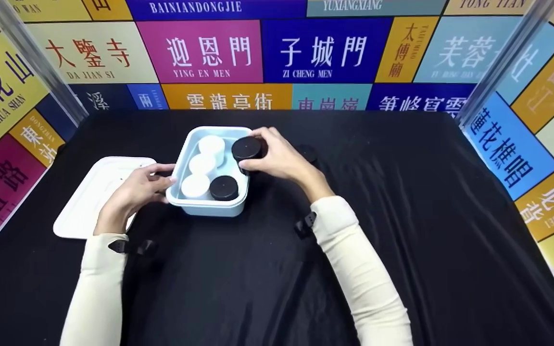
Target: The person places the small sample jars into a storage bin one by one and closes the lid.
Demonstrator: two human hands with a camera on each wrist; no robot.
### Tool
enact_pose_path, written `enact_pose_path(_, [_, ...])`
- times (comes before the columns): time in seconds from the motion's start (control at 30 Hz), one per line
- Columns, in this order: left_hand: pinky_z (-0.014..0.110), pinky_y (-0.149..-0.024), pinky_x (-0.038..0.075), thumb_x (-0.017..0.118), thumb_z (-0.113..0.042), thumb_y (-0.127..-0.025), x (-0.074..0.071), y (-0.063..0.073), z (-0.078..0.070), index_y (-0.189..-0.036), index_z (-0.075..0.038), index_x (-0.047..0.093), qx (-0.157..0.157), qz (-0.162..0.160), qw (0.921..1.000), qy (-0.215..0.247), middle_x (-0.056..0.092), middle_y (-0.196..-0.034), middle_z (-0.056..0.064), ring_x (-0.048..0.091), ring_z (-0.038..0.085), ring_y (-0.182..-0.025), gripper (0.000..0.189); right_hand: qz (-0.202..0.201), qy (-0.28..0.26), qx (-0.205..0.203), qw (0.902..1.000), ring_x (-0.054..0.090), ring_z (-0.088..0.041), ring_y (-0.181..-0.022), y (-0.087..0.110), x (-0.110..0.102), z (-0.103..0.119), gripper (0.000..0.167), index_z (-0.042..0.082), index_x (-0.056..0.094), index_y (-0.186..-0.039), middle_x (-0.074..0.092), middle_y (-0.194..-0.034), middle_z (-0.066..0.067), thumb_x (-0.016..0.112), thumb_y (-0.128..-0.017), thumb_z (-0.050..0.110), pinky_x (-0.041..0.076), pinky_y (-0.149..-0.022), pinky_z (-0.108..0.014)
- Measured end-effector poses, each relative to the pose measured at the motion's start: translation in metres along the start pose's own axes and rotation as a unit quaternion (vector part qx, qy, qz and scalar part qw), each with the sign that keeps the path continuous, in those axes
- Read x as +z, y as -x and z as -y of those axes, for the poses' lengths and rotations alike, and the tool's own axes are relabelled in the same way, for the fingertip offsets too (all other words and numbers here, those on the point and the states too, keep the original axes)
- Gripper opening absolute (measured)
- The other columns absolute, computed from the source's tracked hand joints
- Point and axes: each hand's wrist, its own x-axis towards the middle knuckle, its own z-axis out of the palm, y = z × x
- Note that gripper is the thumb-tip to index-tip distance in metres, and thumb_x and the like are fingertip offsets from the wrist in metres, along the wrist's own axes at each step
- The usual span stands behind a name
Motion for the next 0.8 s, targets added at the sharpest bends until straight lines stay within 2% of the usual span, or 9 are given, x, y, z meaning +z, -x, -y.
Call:
enact_pose_path(0.13, [0.021, -0.059, 0.06, 0.061, -0.009, -0.099, 0.0, 0.0, 0.0, -0.145, 0.0, 0.049, 0.004, 0.0, 1.0, 0.001, 0.065, -0.111, 0.025, 0.065, 0.01, -0.07, 0.048, 0.007, 0.052, -0.002, 0.9986, 0.056, -0.025, -0.114, -0.012, 0.001, 0.007, 0.065, 0.011, 0.056, -0.134, 0.053, -0.127, -0.013, 0.085, -0.078, 0.028, 0.044, -0.104, -0.039])
enact_pose_path(0.43, [0.023, -0.06, 0.061, 0.062, -0.009, -0.099, 0.001, 0.001, -0.001, -0.144, 0.0, 0.049, 0.005, -0.003, 1.0, -0.001, 0.065, -0.116, 0.028, 0.065, 0.011, -0.07, 0.048, 0.075, 0.096, 0.015, 0.9924, 0.055, -0.029, -0.121, -0.037, 0.001, 0.024, 0.069, 0.009, 0.051, -0.139, 0.057, -0.134, -0.014, 0.082, -0.078, 0.023, 0.045, -0.109, -0.042])
enact_pose_path(0.63, [0.021, -0.058, 0.059, 0.061, -0.008, -0.099, 0.0, 0.001, -0.001, -0.144, 0.0, 0.049, 0.003, -0.005, 1.0, -0.001, 0.066, -0.108, 0.024, 0.065, 0.011, -0.067, 0.047, 0.118, 0.138, 0.029, 0.983, 0.051, -0.031, -0.13, -0.05, 0.009, 0.029, 0.07, 0.013, 0.05, -0.14, 0.051, -0.143, -0.016, 0.079, -0.078, 0.023, 0.041, -0.115, -0.043])
enact_pose_path(0.8, [0.021, -0.059, 0.059, 0.061, -0.009, -0.099, 0.0, 0.001, 0.0, -0.144, 0.001, 0.048, 0.001, -0.003, 1.0, 0.002, 0.066, -0.111, 0.027, 0.066, 0.011, -0.069, 0.048, 0.147, 0.182, 0.035, 0.9715, 0.05, -0.032, -0.129, -0.058, 0.014, 0.031, 0.069, 0.011, 0.05, -0.14, 0.05, -0.144, -0.017, 0.079, -0.077, 0.017, 0.041, -0.115, -0.043])
